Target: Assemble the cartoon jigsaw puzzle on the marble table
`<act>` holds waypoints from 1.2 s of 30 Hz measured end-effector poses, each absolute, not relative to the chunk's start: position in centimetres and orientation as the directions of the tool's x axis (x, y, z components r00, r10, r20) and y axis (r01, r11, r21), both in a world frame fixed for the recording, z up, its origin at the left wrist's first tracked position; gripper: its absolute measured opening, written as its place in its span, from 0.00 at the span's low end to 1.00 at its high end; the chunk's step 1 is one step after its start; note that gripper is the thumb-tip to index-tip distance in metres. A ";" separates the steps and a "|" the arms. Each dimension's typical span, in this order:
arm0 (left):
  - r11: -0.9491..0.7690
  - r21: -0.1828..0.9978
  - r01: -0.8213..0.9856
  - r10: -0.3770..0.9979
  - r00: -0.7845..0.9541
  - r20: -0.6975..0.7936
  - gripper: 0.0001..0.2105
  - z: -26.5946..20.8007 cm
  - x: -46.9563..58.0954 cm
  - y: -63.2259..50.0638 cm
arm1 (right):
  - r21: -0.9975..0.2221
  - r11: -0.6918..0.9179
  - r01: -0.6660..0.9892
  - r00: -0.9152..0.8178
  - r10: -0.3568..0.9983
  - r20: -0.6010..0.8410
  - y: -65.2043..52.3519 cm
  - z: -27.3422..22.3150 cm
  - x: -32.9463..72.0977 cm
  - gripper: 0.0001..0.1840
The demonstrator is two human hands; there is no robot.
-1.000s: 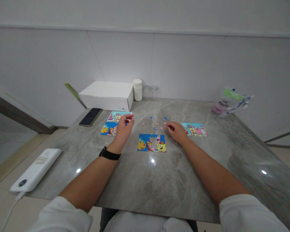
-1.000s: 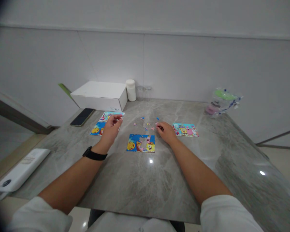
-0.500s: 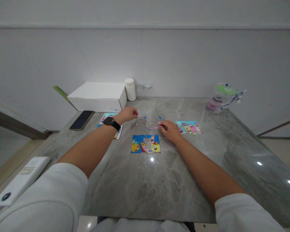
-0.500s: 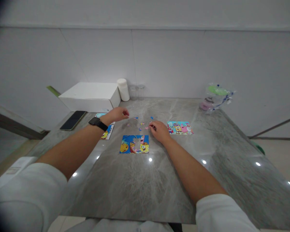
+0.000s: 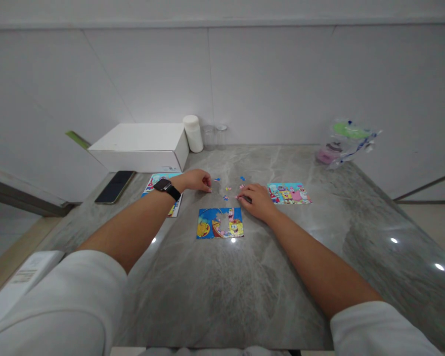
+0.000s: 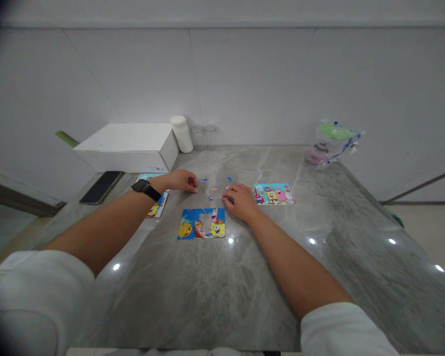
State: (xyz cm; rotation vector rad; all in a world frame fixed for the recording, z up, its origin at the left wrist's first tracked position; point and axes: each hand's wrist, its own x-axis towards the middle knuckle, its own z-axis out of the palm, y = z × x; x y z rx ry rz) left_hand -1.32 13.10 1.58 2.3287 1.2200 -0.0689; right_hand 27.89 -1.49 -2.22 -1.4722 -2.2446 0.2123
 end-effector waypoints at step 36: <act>-0.876 -0.061 0.478 0.480 0.877 -0.031 0.13 1.9 11.7 13.0 | -0.483 0.250 0.839 -0.022 0.903 0.429 -0.8 -2.9 28.6 0.14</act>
